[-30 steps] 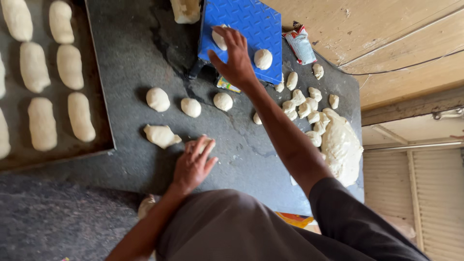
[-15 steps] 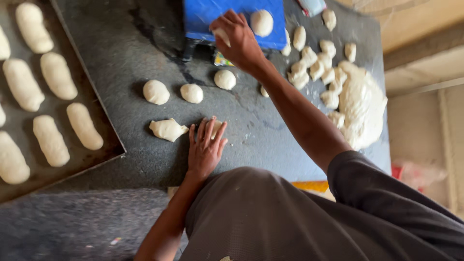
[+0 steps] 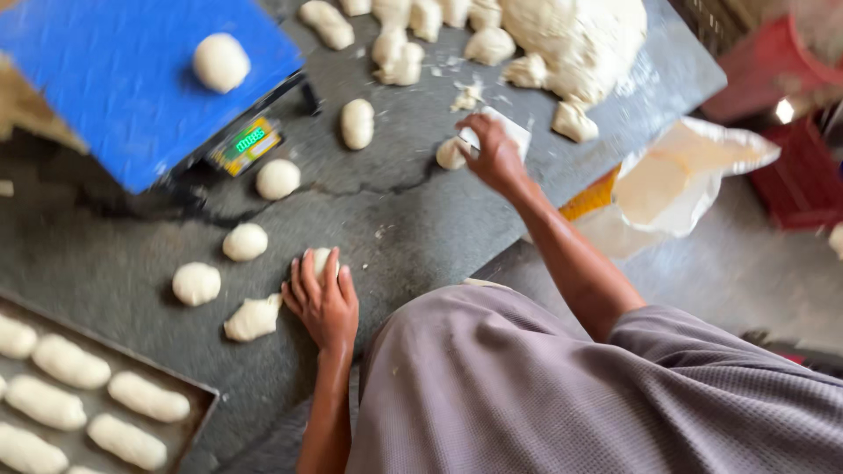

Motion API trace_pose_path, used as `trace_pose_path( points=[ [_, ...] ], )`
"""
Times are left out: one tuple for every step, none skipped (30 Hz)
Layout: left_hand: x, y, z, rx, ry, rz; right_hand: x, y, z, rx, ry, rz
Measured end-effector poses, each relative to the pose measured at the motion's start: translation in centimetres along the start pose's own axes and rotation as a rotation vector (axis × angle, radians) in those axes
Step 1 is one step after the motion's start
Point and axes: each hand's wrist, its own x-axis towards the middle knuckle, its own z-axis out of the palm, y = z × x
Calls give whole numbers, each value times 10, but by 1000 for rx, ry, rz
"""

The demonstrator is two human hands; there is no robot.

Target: The person portions large pieces of dough by hand using a plastic scraper, weighs individual pieces on a digital scale, rolls them into cylinders on a stone table, and places them onto a metal baking tray which is then loaded into a rack.

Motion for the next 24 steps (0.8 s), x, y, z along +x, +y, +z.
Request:
trace_pose_path(
  points=[
    [0, 0, 0, 41, -24, 5, 0, 23, -4, -58, 100, 14],
    [2, 0, 1, 84, -43, 3, 4, 47, -7, -116, 194, 23],
    [6, -3, 1, 90, -49, 33, 8, 70, -9, -110, 286, 40],
    [9, -6, -1, 75, -111, 44, 14, 94, -10, -104, 367, 50],
    [15, -10, -2, 62, -173, 55, 19, 118, -13, -96, 359, 105],
    [19, -11, -2, 69, -180, 63, 24, 141, -16, -88, 346, 155],
    [26, -14, -1, 30, -213, 72, 31, 162, -17, -81, 347, 166],
    [30, -15, 0, -7, -241, 74, 40, 179, -17, -134, 356, 239],
    [33, -15, 0, 0, -244, 75, 42, 193, -18, -187, 364, 312],
    [38, -14, 2, 8, -302, 60, 39, 203, -20, -178, 364, 305],
    [42, -12, 3, 15, -360, 45, 31, 212, -25, -263, 313, 263],
    [46, -11, 2, 27, -343, 30, 29, 219, -28, -342, 263, 207],
    [50, -9, 0, -39, -380, -12, 27, 223, -29, -330, 292, 146],
    [53, -7, -4, -103, -417, -57, 24, 226, -29, -314, 319, 84],
    [56, -4, -8, -90, -399, -74, 20, 228, -30, -338, 355, 53],
    [58, 2, -13, -167, -446, -118, 17, 228, -29, -357, 385, 22],
    [62, 9, -16, -247, -490, -162, 18, 228, -29, -356, 371, 80],
    [60, 18, -20, -232, -483, -185, 15, 226, -28, -356, 350, 144],
    [59, 28, -21, -362, -472, -162, 16, 223, -25, -336, 337, 128],
    [56, 39, -22, -493, -464, -140, 15, 220, -23, -333, 376, 149],
    [55, 49, -21, -478, -461, -166, 14, 216, -20, -330, 415, 171],
    [55, 60, -17, -563, -456, -148, 13, 214, -20, -320, 396, 159],
    [55, 68, -13, -648, -449, -128, 12, 210, -19, -331, 401, 201],
    [56, 74, -8, -647, -439, -154, 13, 207, -20, -346, 406, 237]
  ],
)
